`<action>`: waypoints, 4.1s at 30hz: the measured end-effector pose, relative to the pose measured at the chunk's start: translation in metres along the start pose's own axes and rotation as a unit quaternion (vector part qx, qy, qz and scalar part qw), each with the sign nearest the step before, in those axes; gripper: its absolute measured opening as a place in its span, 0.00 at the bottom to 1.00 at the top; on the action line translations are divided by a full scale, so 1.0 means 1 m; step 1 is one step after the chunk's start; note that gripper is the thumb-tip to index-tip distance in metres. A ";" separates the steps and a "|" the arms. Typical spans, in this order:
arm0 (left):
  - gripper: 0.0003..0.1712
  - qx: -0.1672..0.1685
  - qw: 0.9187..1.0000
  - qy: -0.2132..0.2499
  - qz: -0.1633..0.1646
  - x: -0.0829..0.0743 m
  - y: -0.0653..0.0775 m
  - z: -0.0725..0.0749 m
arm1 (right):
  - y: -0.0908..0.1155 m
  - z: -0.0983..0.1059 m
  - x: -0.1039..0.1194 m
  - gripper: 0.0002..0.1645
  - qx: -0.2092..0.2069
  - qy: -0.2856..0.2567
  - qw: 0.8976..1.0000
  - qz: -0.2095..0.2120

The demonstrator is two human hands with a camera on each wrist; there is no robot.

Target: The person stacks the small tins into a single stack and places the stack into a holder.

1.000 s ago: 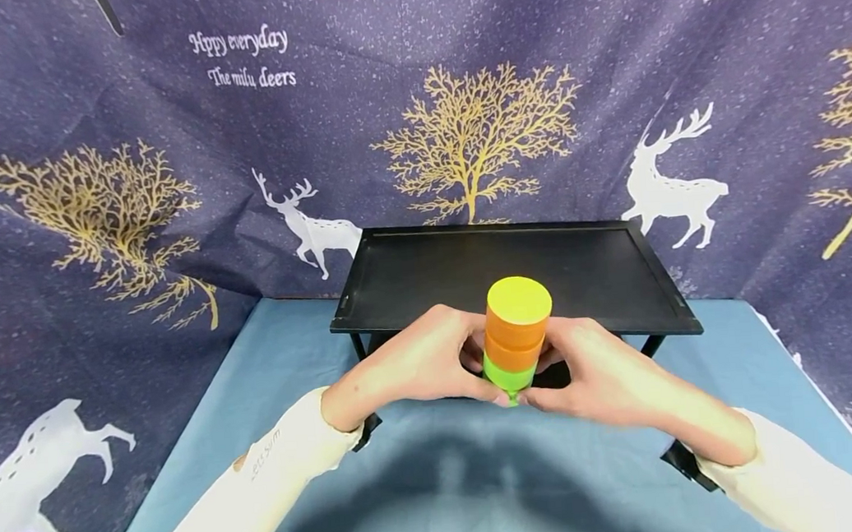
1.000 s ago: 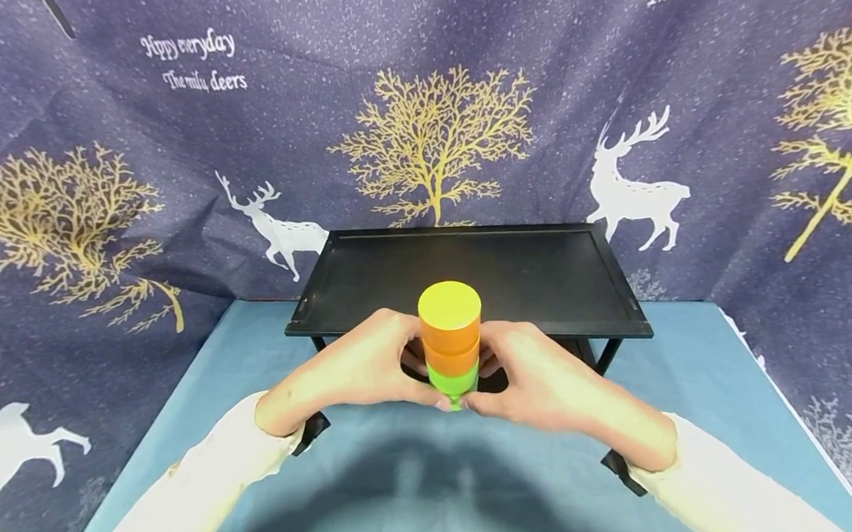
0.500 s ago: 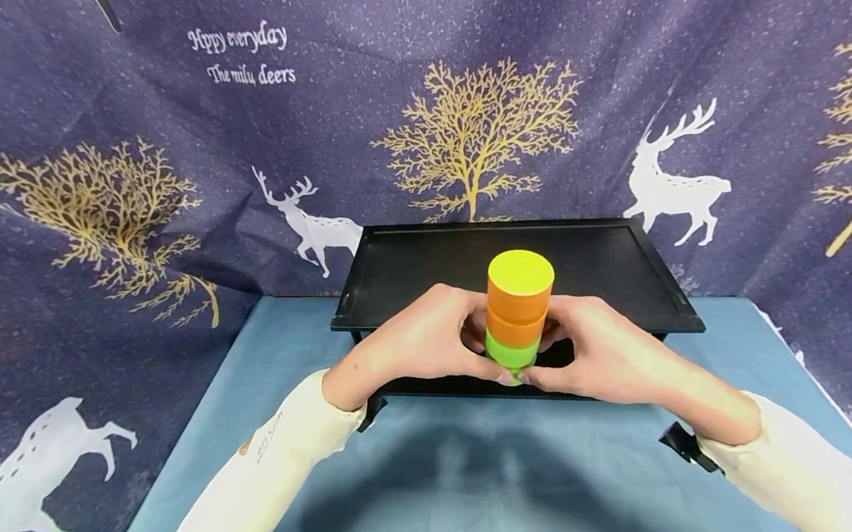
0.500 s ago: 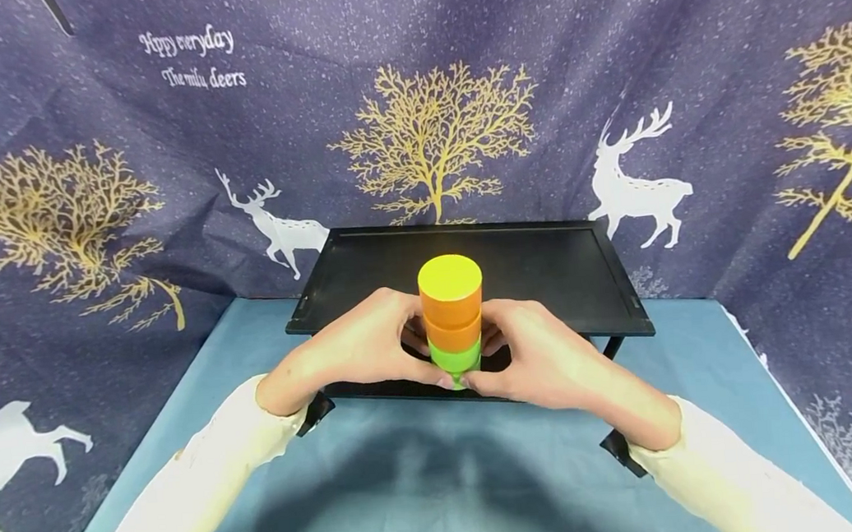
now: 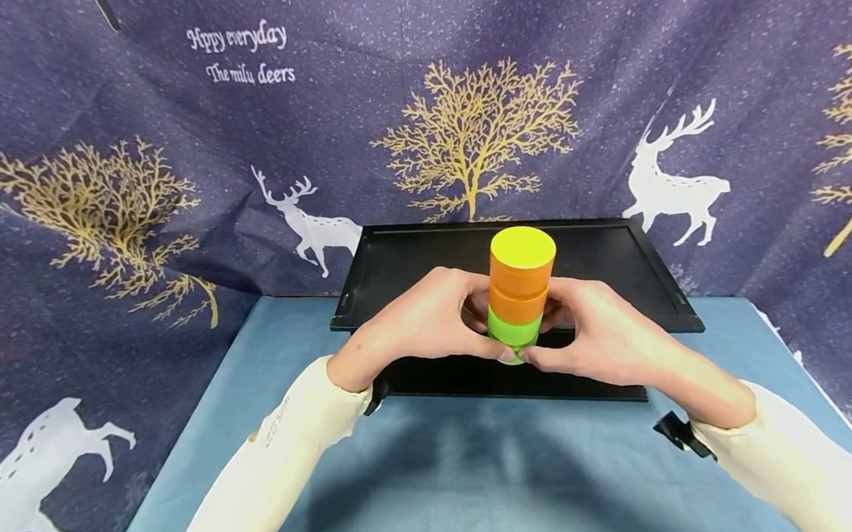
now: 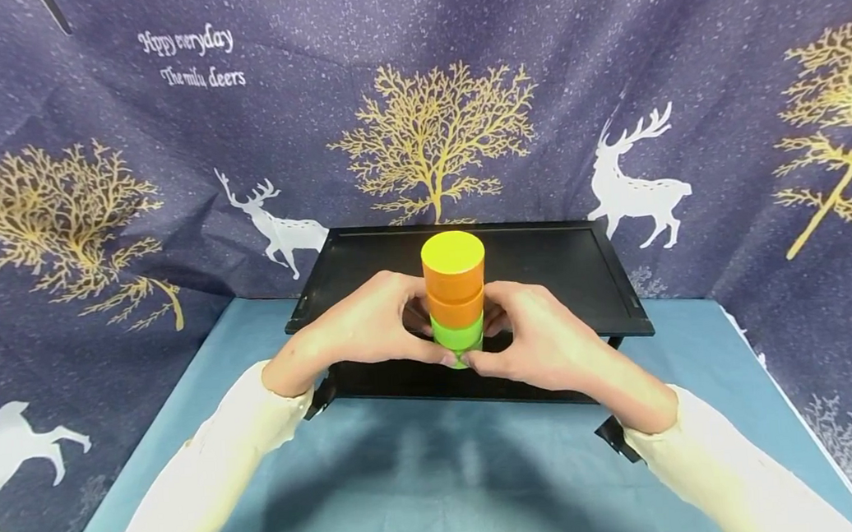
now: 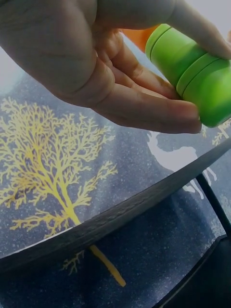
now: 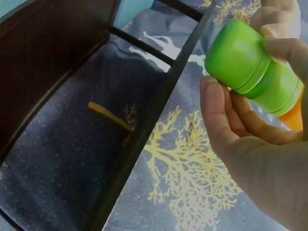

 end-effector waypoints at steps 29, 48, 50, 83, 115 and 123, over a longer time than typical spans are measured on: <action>0.26 -0.026 0.999 -0.022 0.006 0.015 -0.032 0.014 | -0.024 0.009 -0.026 0.29 -0.024 -0.016 0.999 -0.038; 0.26 -0.023 0.999 -0.009 0.030 0.028 -0.046 0.020 | -0.038 0.011 -0.041 0.30 -0.020 -0.035 0.998 -0.037; 0.26 -0.024 0.999 -0.012 0.033 0.029 -0.047 0.020 | -0.040 0.011 -0.043 0.30 -0.021 -0.036 0.998 -0.041; 0.27 -0.016 0.998 -0.011 0.058 0.044 -0.053 0.019 | -0.047 0.002 -0.057 0.30 -0.022 -0.051 0.997 -0.047; 0.29 -0.025 0.998 0.006 0.051 0.050 -0.050 0.017 | -0.044 -0.002 -0.056 0.29 -0.031 -0.051 0.997 -0.051; 0.28 -0.029 0.998 0.006 0.052 0.049 -0.049 0.016 | -0.045 -0.002 -0.058 0.27 -0.034 -0.050 0.997 -0.050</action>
Point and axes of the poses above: each hand's wrist, its own y-axis away from the middle knuckle, its own z-axis out of the back of the hand, x = y × z, the point moved 2 cm from there along -y, towards the middle knuckle, and after that the axes turned 4 degrees about z, right-handed, at the moved point
